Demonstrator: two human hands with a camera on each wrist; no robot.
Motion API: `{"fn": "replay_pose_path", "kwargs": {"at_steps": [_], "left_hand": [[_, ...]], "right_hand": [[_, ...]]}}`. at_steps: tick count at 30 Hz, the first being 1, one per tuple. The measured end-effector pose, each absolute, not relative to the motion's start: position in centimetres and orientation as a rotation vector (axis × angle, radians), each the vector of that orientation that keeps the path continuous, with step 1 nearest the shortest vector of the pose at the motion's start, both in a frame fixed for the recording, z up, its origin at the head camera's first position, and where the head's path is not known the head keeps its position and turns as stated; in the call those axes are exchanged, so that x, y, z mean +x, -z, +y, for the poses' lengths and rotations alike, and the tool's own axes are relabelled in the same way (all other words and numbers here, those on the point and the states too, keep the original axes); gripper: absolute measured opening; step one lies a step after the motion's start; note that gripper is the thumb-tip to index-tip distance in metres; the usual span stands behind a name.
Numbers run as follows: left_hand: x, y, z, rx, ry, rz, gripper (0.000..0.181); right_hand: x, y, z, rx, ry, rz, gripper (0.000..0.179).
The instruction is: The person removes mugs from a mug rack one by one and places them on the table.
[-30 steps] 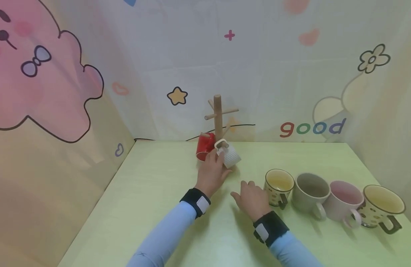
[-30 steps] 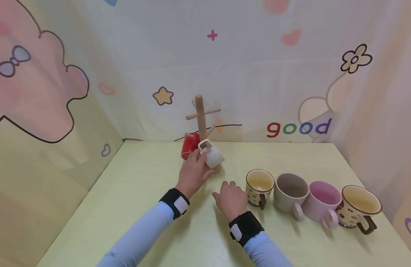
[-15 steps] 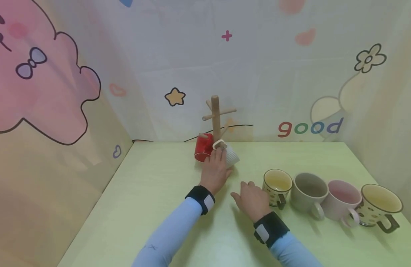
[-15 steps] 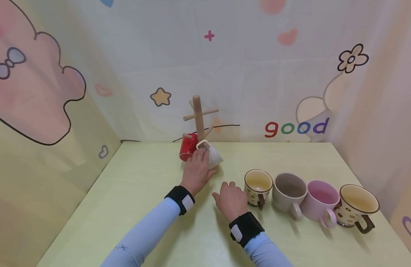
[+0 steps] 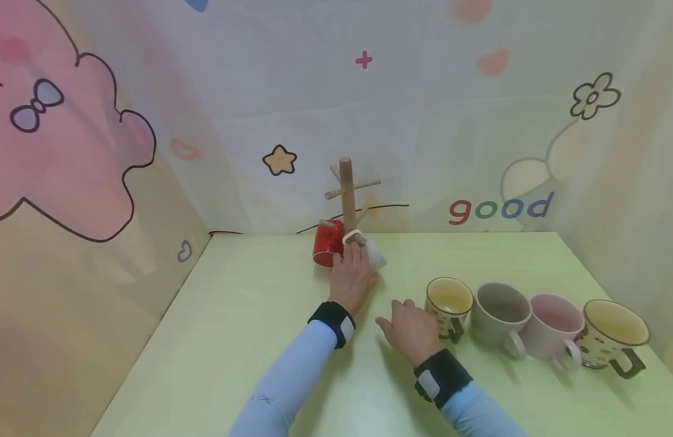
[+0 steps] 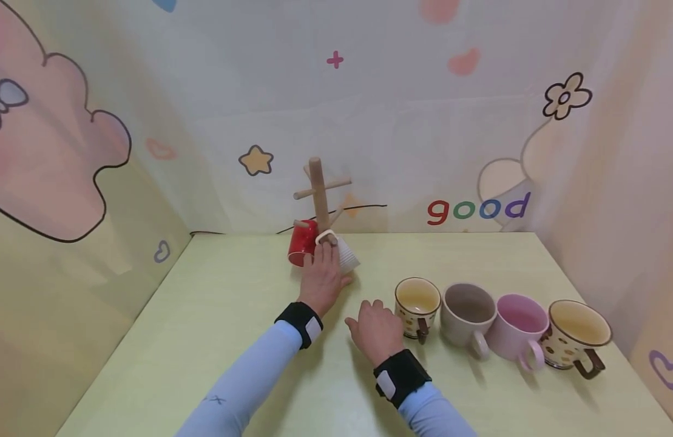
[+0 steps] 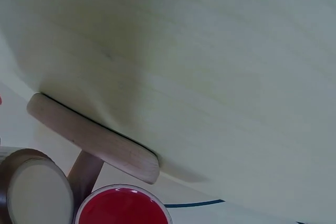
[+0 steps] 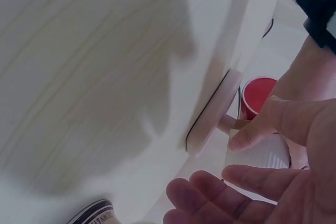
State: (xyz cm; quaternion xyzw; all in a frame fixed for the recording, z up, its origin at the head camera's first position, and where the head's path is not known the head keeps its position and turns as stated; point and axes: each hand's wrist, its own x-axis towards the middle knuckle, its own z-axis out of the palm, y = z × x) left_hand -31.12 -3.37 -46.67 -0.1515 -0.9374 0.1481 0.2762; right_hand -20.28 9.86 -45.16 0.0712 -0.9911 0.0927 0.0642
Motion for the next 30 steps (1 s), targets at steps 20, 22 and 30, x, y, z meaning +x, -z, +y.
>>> {"fn": "replay_pose_path", "kwargs": {"at_steps": [20, 22, 30], "left_hand": [[-31.5, 47.3, -4.1, -0.428, -0.332, -2.406, 0.08], [-31.4, 47.2, -4.2, -0.446, -0.325, -2.399, 0.081], [-30.7, 46.5, -4.7, -0.51, -0.323, -2.405, 0.083]], "right_hand": [[-19.6, 45.3, 10.1, 0.229, -0.301, -2.991, 0.047], [-19.6, 45.4, 10.1, 0.228, -0.307, -2.993, 0.047], [-19.6, 45.5, 10.2, 0.241, -0.312, -2.978, 0.049]]}}
